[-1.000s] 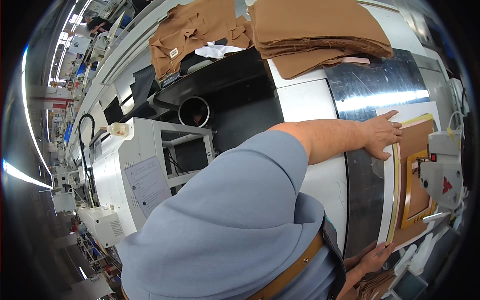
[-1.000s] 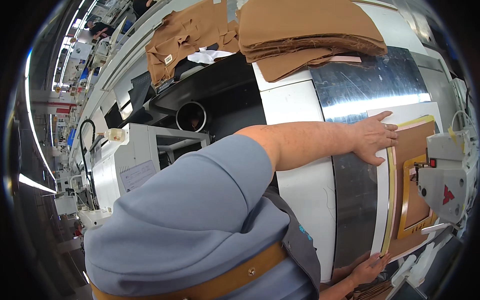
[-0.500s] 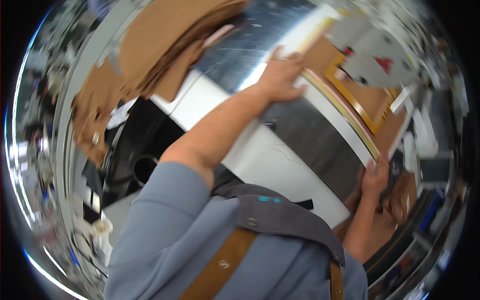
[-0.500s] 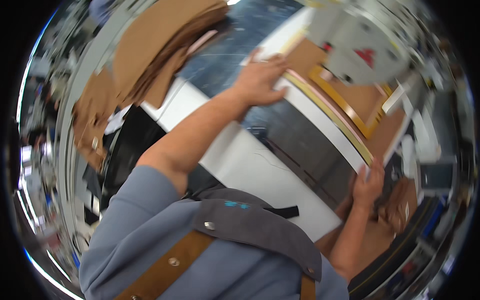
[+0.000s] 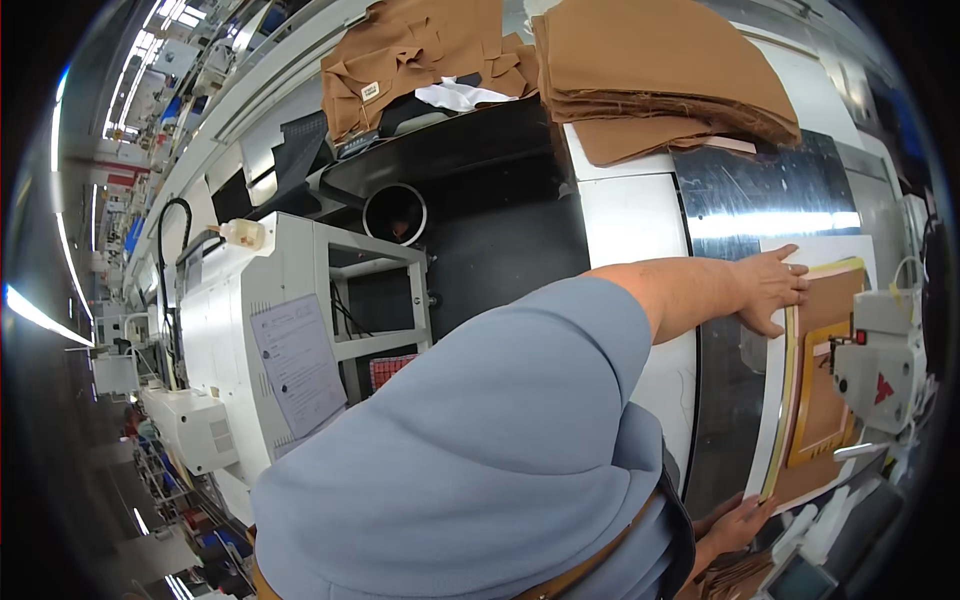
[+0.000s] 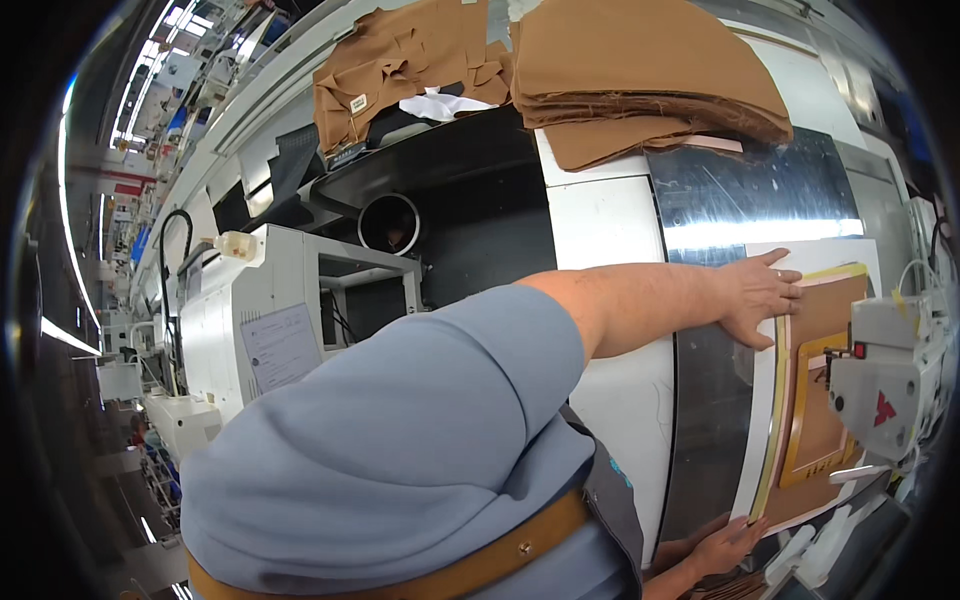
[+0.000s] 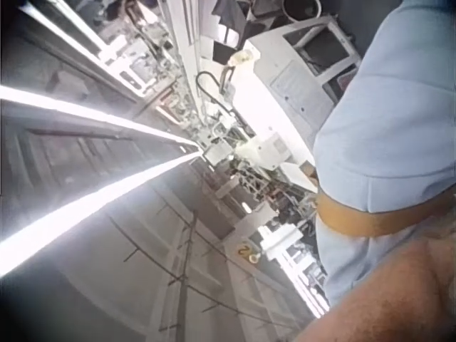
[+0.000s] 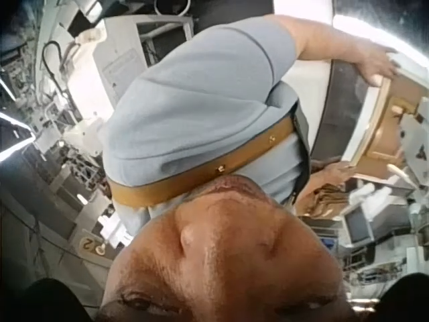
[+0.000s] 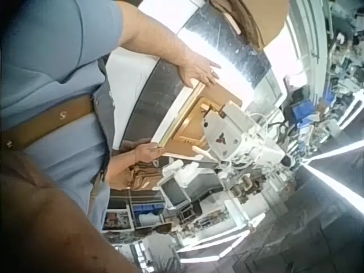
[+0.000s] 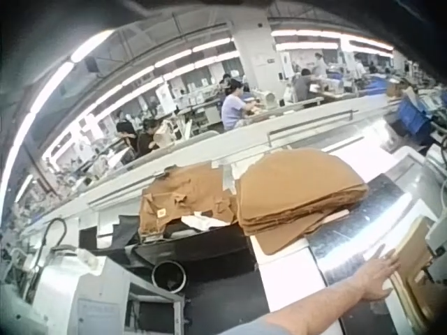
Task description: The recorder uses an industrial sewing machine to attach pockets to leather fabric panels.
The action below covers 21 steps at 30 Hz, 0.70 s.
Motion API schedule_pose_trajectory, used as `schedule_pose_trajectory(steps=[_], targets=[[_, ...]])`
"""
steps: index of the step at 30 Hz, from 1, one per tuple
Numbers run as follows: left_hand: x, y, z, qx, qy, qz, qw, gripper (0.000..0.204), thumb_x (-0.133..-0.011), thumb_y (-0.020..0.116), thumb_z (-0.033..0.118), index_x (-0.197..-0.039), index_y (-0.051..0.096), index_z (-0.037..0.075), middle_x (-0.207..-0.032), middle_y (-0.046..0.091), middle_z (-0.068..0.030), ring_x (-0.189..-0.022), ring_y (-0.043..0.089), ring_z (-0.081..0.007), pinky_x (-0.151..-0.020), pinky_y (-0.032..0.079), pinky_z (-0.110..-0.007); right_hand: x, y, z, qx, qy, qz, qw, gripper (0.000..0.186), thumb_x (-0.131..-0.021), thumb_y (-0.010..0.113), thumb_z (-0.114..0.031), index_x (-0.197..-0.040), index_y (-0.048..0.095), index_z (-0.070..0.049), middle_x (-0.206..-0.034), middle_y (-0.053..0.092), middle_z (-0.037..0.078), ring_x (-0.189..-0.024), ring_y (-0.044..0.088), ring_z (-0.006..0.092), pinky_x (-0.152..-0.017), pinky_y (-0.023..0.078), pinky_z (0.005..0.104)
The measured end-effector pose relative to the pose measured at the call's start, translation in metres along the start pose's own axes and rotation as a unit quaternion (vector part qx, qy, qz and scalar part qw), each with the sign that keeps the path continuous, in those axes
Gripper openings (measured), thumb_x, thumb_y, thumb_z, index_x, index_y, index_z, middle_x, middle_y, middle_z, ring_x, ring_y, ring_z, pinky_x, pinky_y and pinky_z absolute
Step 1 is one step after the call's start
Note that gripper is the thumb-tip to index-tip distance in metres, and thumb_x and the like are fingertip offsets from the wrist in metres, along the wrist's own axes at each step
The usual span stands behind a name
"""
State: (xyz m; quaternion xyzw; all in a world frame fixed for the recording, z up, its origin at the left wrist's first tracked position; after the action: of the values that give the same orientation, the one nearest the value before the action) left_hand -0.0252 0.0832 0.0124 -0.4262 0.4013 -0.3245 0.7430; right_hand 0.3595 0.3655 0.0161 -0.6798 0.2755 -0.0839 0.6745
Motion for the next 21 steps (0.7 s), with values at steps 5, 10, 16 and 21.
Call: schedule_pose_trajectory(steps=[5, 10, 16, 21], targets=[[0.016, -0.006, -0.009, -0.022, -0.033, 0.031, 0.999, 0.079, -0.085, 0.059, 0.056, -0.146, 0.057, 0.006, -0.155, 0.052, -0.0095, -0.153, 0.034, -0.0260, -0.130, 0.007, -0.057, -0.010, 0.004, -0.011, -0.005, -0.024, 0.004, 1.000, 0.053, -0.109, 0.050, -0.034, -0.140, 0.058, 0.009, -0.149, 0.056, 0.025, -0.141, 0.051, 0.0390, -0.118, 0.041, 0.0443], [0.002, -0.002, -0.003, 0.018, -0.018, 0.036, 0.999, 0.074, -0.083, 0.064, 0.052, -0.141, 0.062, 0.007, -0.155, 0.052, -0.0109, -0.153, 0.034, -0.0278, -0.130, 0.010, -0.057, -0.002, -0.004, 0.000, -0.009, -0.013, 0.005, 1.000, 0.052, -0.109, 0.052, -0.032, -0.140, 0.058, 0.008, -0.147, 0.057, 0.026, -0.139, 0.052, 0.0401, -0.118, 0.040, 0.0442], [0.014, -0.013, -0.008, 0.030, -0.017, 0.003, 0.999, 0.074, -0.087, 0.062, 0.047, -0.151, 0.050, 0.012, -0.154, 0.054, -0.0137, -0.151, 0.039, -0.0324, -0.126, 0.015, -0.060, -0.005, 0.002, -0.023, -0.053, -0.035, 0.044, 0.997, 0.043, -0.097, 0.065, -0.016, -0.135, 0.063, 0.004, -0.139, 0.063, 0.026, -0.133, 0.057, 0.0408, -0.112, 0.045, 0.0462], [0.007, -0.029, 0.006, -0.079, -0.011, 0.016, 0.997, 0.067, -0.091, 0.062, 0.044, -0.149, 0.056, 0.011, -0.153, 0.057, -0.0098, -0.149, 0.045, -0.0257, -0.126, 0.016, -0.054, -0.005, -0.015, -0.031, -0.013, 0.004, 0.071, 0.997, 0.046, -0.097, 0.064, -0.027, -0.134, 0.065, -0.001, -0.138, 0.065, 0.018, -0.136, 0.057, 0.0348, -0.114, 0.043, 0.0490]])
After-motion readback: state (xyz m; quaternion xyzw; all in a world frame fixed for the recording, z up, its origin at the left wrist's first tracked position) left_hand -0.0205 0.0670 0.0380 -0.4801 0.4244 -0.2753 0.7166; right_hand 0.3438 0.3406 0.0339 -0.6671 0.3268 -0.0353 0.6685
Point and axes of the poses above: each hand's wrist, its own x-axis away from the middle knuckle, its own y-axis out of the palm, z = x × y, the point moved 1 cm from there along -x, towards the middle knuckle
